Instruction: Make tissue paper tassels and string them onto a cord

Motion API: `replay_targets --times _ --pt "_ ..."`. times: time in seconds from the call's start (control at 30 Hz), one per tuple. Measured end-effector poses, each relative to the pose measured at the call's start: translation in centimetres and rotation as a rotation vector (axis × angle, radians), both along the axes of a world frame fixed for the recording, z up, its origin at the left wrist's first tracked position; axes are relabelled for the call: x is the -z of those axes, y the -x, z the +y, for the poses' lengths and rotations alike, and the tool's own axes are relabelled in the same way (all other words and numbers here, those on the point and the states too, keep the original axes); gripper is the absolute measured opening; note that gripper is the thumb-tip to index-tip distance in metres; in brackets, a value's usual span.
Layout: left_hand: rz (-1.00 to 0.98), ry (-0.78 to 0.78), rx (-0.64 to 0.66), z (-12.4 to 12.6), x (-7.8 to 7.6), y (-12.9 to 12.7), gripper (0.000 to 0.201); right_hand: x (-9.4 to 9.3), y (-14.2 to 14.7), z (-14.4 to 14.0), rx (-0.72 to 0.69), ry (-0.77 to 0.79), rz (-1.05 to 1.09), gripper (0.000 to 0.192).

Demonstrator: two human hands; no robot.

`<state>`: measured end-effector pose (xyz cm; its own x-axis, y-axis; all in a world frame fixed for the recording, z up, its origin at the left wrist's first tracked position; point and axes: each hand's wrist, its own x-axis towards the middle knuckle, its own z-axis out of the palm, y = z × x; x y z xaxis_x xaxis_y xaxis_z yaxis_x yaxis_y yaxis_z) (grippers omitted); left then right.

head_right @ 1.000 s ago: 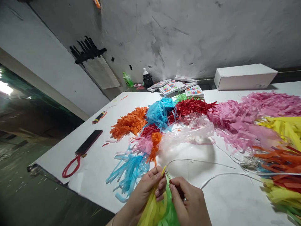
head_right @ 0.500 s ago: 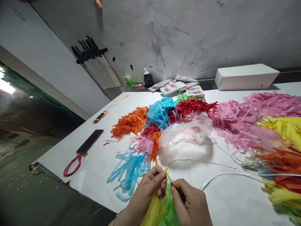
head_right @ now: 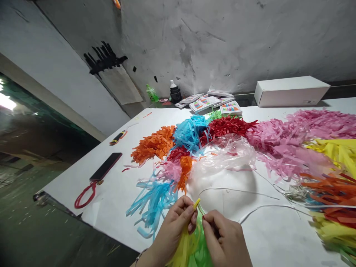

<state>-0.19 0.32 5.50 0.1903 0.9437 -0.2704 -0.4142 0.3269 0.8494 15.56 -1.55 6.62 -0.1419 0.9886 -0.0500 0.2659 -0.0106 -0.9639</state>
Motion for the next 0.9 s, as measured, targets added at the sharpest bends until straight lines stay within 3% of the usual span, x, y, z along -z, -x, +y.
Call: replay_targets --times 0.17,0.3,0.4,0.7,0.8,0.9 --pt "0.208 -0.097 0.123 -0.3 0.2 0.4 0.041 -0.6 0.1 0.4 -0.004 0.11 0.111 0.039" --pt "0.321 -0.175 0.103 -0.3 0.2 0.7 0.04 -0.4 0.5 0.6 0.045 0.252 0.303 0.052" --pt "0.401 -0.237 0.101 -0.3 0.1 0.9 0.037 -0.2 0.7 0.7 -0.01 0.327 0.394 0.056" --pt "0.265 -0.133 0.166 -0.3 0.5 0.9 0.042 1.0 0.1 1.1 -0.091 0.383 0.402 0.053" --pt "0.298 -0.191 0.209 -0.3 0.2 1.0 0.041 1.3 -0.1 1.3 -0.164 0.439 0.494 0.061" --pt "0.354 -0.262 0.234 -0.2 -0.3 1.1 0.039 1.2 0.1 1.4 -0.144 0.434 0.536 0.061"
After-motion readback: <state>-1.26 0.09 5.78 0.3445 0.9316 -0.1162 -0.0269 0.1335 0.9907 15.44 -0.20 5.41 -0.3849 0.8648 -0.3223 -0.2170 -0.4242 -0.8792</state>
